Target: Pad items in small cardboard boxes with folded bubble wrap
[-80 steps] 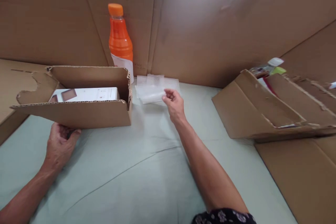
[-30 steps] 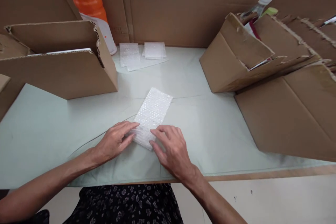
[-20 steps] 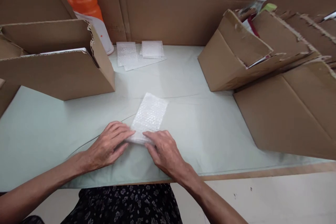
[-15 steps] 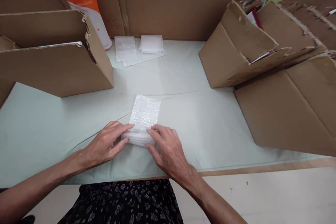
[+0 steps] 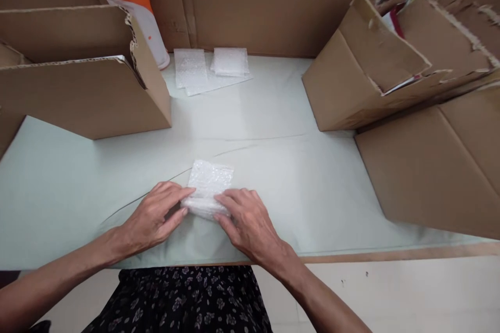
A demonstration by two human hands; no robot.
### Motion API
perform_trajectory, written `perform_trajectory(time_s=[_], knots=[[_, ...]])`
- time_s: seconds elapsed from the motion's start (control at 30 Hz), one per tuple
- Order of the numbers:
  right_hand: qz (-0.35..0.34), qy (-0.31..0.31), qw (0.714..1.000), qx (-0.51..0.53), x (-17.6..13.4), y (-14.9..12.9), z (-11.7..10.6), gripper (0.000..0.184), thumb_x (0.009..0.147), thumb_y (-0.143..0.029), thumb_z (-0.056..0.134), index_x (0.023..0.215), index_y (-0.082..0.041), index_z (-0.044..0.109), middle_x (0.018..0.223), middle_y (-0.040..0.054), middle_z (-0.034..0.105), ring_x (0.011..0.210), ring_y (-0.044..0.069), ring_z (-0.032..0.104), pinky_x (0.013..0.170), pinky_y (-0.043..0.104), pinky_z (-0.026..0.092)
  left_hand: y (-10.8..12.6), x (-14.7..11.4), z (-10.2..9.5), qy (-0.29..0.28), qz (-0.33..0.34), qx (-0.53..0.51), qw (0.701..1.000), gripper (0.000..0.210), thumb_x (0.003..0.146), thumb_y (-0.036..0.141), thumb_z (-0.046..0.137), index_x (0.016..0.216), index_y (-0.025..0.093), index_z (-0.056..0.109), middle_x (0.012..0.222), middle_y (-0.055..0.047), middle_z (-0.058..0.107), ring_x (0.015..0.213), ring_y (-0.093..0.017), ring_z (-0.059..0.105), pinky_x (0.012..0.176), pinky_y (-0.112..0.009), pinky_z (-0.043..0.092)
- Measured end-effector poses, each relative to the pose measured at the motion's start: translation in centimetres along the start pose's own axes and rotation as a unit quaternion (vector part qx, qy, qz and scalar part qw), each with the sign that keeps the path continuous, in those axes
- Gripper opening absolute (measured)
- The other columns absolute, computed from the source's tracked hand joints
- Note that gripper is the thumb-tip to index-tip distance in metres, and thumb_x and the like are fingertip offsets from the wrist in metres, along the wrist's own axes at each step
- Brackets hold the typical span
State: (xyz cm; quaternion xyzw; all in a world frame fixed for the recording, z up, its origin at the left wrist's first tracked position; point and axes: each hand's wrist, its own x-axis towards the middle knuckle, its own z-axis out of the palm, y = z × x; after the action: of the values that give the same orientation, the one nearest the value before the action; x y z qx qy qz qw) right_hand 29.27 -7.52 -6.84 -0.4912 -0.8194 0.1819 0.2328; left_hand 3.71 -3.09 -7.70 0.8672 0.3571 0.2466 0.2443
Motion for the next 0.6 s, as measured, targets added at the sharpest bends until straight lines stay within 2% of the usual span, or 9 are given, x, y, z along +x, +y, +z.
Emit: perform_trajectory(time_s=[0.07,0.17,0.23,0.27,0.3,0.37,0.47,0.53,0.6], knots=[[-0.013,0.031,0.997,-0.064,0.2,-0.3,0.1,0.031,0.100,-0.035,0.059,0.125,-0.018,0.064,0.116,0.0144,0.072,0.101,0.028,0.065,0.083,0.042,0.049,-0.6,0.9,0.3,0.016,-0.011,0.045,0.999,0.031,0.098,0.019,0.053,0.128,0.015,0.061,0.087,-0.006,0.071,0.085,-0.023,0.061,0.078,-0.040,0.050],[-0.041,0.006,0.991,-0.129,1.1,-0.1,0.6,0.029,0.099,-0.032,0.060,0.125,-0.020,0.065,0.117,0.0137,0.072,0.101,0.029,0.064,0.084,0.044,0.047,-1.3,2.2,0.4,0.042,-0.052,0.064,0.996,0.027,0.097,0.023,0.053,0.120,0.015,0.066,0.083,-0.006,0.069,0.082,-0.023,0.060,0.079,-0.042,0.049],[-0.035,0.006,0.992,-0.118,1.7,0.5,1.0,0.023,0.099,-0.026,0.058,0.120,-0.020,0.067,0.112,0.0116,0.075,0.097,0.028,0.066,0.083,0.044,0.048,-1.1,2.2,0.2,0.055,-0.128,-0.017,0.990,0.031,0.096,0.030,0.056,0.123,0.018,0.065,0.090,-0.006,0.070,0.083,-0.022,0.061,0.081,-0.041,0.051],[-0.018,0.020,0.995,-0.091,2.0,0.8,1.1,0.023,0.100,-0.025,0.057,0.119,-0.020,0.067,0.109,0.0108,0.076,0.094,0.027,0.067,0.083,0.044,0.049,-0.9,2.0,0.1,0.059,-0.183,-0.084,0.978,0.036,0.095,0.033,0.058,0.128,0.019,0.062,0.095,-0.006,0.070,0.084,-0.021,0.062,0.081,-0.040,0.052],[0.007,0.035,0.998,-0.055,2.3,1.0,1.2,0.023,0.100,-0.026,0.058,0.120,-0.019,0.068,0.107,0.0103,0.077,0.093,0.026,0.068,0.084,0.043,0.050,-0.5,1.6,0.0,0.062,-0.240,-0.162,0.955,0.044,0.094,0.036,0.061,0.134,0.019,0.057,0.100,-0.007,0.069,0.086,-0.020,0.063,0.082,-0.039,0.053],[0.071,0.047,0.996,0.035,2.5,1.1,1.2,0.027,0.100,-0.030,0.059,0.123,-0.020,0.067,0.110,0.0096,0.077,0.094,0.025,0.069,0.086,0.041,0.053,0.5,0.9,-0.1,0.069,-0.336,-0.323,0.882,0.063,0.090,0.039,0.065,0.146,0.019,0.044,0.114,-0.010,0.068,0.097,-0.021,0.065,0.086,-0.039,0.055],[0.132,-0.009,0.976,0.174,2.5,0.5,1.0,0.028,0.099,-0.035,0.059,0.123,-0.023,0.069,0.113,0.0077,0.076,0.100,0.023,0.070,0.087,0.037,0.056,1.8,0.4,0.3,0.087,-0.388,-0.495,0.773,0.086,0.083,0.037,0.073,0.154,0.016,0.030,0.125,-0.014,0.065,0.112,-0.024,0.065,0.097,-0.041,0.053],[0.131,-0.037,0.964,0.228,2.4,0.1,0.6,0.029,0.098,-0.040,0.061,0.120,-0.024,0.071,0.118,0.0077,0.074,0.110,0.025,0.068,0.095,0.038,0.055,2.4,0.5,0.7,0.093,-0.396,-0.539,0.738,0.090,0.082,0.035,0.074,0.156,0.016,0.027,0.117,-0.011,0.068,0.107,-0.023,0.065,0.097,-0.038,0.052],[0.133,-0.037,0.959,0.247,2.2,0.0,0.1,0.037,0.095,-0.047,0.064,0.124,-0.025,0.070,0.128,0.0095,0.070,0.121,0.027,0.064,0.104,0.042,0.052,2.8,0.7,1.0,0.085,-0.394,-0.542,0.737,0.089,0.084,0.033,0.071,0.158,0.016,0.025,0.112,-0.009,0.069,0.103,-0.021,0.065,0.095,-0.036,0.051]])
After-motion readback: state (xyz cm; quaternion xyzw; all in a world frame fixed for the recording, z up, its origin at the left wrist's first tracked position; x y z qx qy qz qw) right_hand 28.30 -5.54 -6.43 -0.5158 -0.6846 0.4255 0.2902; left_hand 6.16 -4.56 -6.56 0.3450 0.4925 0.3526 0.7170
